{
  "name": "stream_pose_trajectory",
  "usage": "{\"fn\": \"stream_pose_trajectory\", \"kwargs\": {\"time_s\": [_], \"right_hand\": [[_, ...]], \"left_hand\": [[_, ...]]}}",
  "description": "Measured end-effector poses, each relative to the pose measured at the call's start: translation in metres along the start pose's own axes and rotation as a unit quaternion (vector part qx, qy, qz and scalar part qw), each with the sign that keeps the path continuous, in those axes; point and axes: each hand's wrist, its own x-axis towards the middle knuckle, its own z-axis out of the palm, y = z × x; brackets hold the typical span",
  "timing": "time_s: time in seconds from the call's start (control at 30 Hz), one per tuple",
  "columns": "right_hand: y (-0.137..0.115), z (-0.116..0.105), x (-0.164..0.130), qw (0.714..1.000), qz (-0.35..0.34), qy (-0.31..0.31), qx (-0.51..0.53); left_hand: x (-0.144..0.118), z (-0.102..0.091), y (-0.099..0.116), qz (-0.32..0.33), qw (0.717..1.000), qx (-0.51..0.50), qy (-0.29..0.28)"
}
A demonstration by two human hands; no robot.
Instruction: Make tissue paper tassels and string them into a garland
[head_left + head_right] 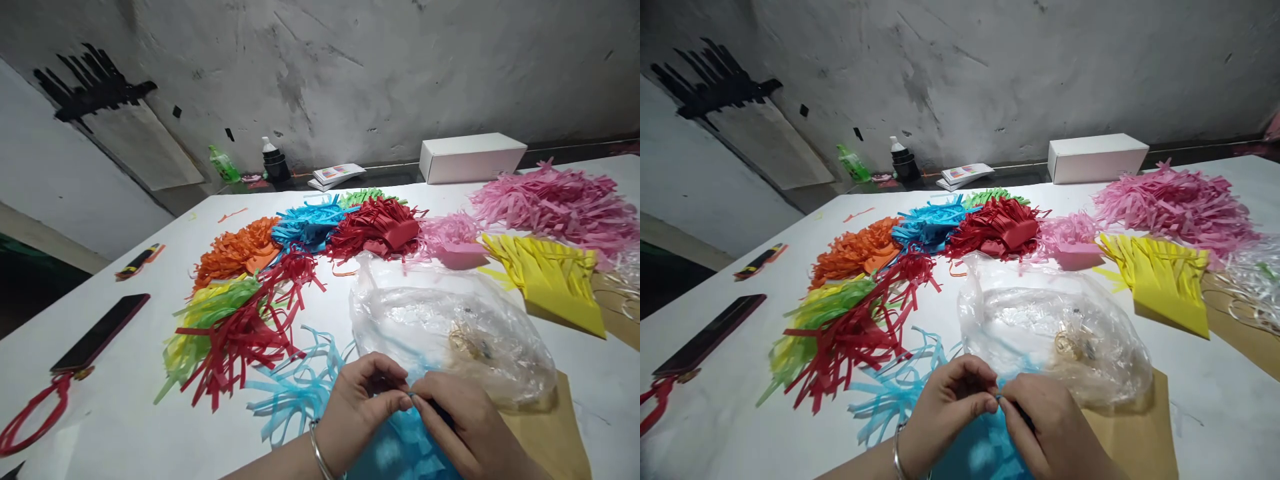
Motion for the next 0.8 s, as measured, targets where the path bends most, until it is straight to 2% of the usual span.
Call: {"fn": "stream_pose_trajectory", "kwargs": {"time_s": [0.07, 0.27, 0.4, 0.57, 0.67, 0.8], "right_hand": [[0.0019, 0.0010, -0.0012, 1.000, 0.019, 0.004, 0.013], [0.0030, -0.0019, -0.0024, 0.999, 0.016, -0.039, 0.024], [0.0013, -0.0002, -0.0025, 0.999, -0.017, -0.035, -0.024], [0.0023, 0.0028, -0.0023, 0.999, -0.022, -0.010, -0.037], [0.0042, 0.0032, -0.0035, 0.999, -0.001, -0.032, -0.005], [0.0063, 0.0032, -0.0051, 0.998, 0.041, -0.034, 0.018]], "left_hand": [[0.0008, -0.0008, 0.0010, 0.001, 1.000, 0.004, -0.004], [-0.0001, -0.0028, 0.0000, -0.012, 1.000, -0.007, 0.015], [0.0006, -0.0028, -0.0034, 0.000, 1.000, 0.016, 0.025], [0.0014, -0.0025, -0.0052, 0.003, 0.999, 0.032, 0.032], [0.0011, -0.0036, -0.0037, 0.013, 0.997, 0.067, 0.029], [0.0000, -0.0068, -0.0001, 0.061, 0.989, 0.133, 0.020]]}}
